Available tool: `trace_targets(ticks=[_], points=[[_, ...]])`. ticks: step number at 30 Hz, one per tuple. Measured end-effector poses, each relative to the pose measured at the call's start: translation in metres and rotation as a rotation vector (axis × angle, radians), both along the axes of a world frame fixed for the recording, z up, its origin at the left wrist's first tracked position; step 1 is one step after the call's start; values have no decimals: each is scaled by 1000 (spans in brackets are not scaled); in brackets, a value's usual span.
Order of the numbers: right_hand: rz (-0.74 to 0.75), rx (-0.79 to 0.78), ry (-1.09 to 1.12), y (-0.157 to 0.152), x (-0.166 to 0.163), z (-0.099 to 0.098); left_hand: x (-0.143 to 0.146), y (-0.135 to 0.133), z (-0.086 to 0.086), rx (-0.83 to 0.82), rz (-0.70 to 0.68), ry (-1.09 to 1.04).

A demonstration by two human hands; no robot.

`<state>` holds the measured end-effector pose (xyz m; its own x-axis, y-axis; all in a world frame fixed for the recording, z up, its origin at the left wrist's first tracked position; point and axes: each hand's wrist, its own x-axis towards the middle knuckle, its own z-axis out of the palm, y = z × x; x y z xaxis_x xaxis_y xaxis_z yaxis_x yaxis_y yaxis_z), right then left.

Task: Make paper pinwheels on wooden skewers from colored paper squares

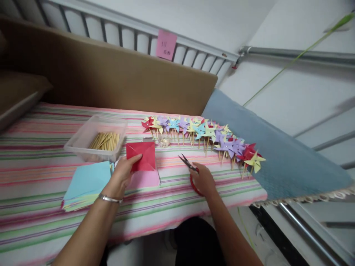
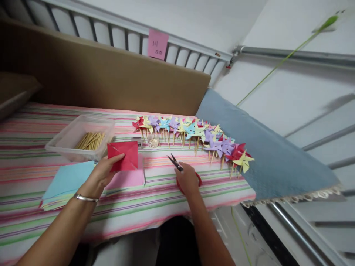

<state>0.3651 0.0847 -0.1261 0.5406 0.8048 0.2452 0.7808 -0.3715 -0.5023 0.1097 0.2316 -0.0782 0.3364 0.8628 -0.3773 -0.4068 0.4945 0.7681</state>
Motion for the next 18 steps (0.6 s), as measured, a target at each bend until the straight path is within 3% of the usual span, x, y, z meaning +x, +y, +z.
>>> trace_targets(ticks=[4,7,14,18], points=[[-5,-97,-146,-30,17,-25,-3,1,7,9,-27,-18],[-33,-228,-206,-37,17,-33,-7,3,7,23,-18,-35],[7,-375,-187,-34,20,-17,-25,14,12,55,29,-111],[-72,-295,48,-52,15,-9,-30,21,17,43,82,-126]])
